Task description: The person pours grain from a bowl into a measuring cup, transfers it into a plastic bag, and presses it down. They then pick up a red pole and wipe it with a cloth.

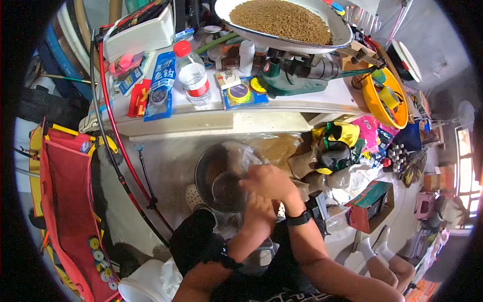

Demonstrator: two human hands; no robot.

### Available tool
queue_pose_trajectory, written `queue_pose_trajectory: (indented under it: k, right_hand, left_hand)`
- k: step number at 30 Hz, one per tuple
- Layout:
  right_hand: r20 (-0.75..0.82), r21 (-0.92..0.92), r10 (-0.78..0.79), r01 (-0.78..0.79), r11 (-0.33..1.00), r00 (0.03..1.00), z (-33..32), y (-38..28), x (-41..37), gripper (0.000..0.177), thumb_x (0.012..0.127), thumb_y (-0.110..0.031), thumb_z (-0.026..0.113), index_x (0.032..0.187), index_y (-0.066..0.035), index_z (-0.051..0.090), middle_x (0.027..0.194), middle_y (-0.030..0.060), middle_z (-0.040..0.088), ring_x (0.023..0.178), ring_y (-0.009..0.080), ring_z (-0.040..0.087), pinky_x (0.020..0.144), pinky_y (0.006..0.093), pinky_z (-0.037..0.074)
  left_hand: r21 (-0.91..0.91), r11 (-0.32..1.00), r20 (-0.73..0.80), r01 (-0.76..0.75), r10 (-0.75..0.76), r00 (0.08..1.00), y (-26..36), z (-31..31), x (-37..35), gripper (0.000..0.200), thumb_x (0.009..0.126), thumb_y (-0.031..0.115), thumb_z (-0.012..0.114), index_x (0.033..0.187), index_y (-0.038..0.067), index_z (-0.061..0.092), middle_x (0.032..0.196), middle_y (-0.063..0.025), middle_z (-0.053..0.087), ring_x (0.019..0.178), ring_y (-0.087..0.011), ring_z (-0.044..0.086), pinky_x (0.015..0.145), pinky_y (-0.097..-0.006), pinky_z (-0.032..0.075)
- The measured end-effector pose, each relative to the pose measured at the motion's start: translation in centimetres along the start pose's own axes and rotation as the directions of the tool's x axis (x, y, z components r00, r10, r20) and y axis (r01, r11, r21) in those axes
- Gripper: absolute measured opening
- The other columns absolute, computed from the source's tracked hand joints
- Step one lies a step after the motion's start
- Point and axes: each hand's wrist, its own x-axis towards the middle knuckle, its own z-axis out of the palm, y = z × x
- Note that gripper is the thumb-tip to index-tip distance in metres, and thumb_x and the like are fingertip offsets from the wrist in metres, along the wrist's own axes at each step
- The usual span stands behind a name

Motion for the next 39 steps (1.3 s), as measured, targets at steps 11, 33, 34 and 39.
queue_pose_trajectory:
  k: [11,33,34,39]
  right_hand:
    - [0.082,-0.068,0.053,-0.048,0.997,0.995,0.4,0.2,0.0,0.042,0.082,-0.045,0.060,0.092,-0.004,0.061,0.089,0.0170,0.064,0.087,0.0365,0.060,0.073,0.0459,0.048]
    - [0.070,-0.055,0.011,-0.007,0.998,0.997,0.8,0.3,0.1,0.036,0.083,-0.037,0.059,0.090,-0.003,0.060,0.086,0.0203,0.063,0.086,0.0386,0.060,0.074,0.0468,0.048]
    - [0.082,-0.057,0.020,-0.016,0.998,0.996,0.8,0.3,0.1,0.035,0.083,-0.037,0.059,0.090,-0.003,0.060,0.086,0.0206,0.063,0.086,0.0387,0.060,0.074,0.0468,0.048]
    - [0.095,-0.052,0.032,-0.027,0.998,0.995,0.9,0.3,0.2,0.035,0.083,-0.037,0.059,0.090,-0.003,0.060,0.086,0.0206,0.063,0.086,0.0388,0.060,0.075,0.0466,0.048]
  left_hand:
    - [-0.137,0.990,-0.091,0.035,-0.048,0.995,0.0,0.1,0.1,0.041,0.080,0.016,0.053,0.111,-0.012,0.051,0.110,-0.0271,0.052,0.110,-0.0435,0.046,0.100,-0.0538,0.032]
    - [-0.065,0.997,0.101,0.041,-0.034,0.994,0.2,-1.4,-0.2,0.042,0.080,0.018,0.050,0.108,-0.012,0.053,0.111,-0.0271,0.052,0.113,-0.0439,0.044,0.104,-0.0531,0.027]
    - [-0.038,0.999,0.049,0.018,-0.017,0.999,0.2,-1.3,-0.3,0.041,0.080,0.018,0.050,0.107,-0.012,0.054,0.110,-0.0267,0.053,0.112,-0.0435,0.044,0.104,-0.0527,0.027]
    - [-0.070,0.997,0.013,0.033,-0.032,0.999,0.4,-1.4,-0.2,0.042,0.081,0.019,0.050,0.109,-0.012,0.053,0.111,-0.0263,0.052,0.113,-0.0429,0.044,0.105,-0.0520,0.027]
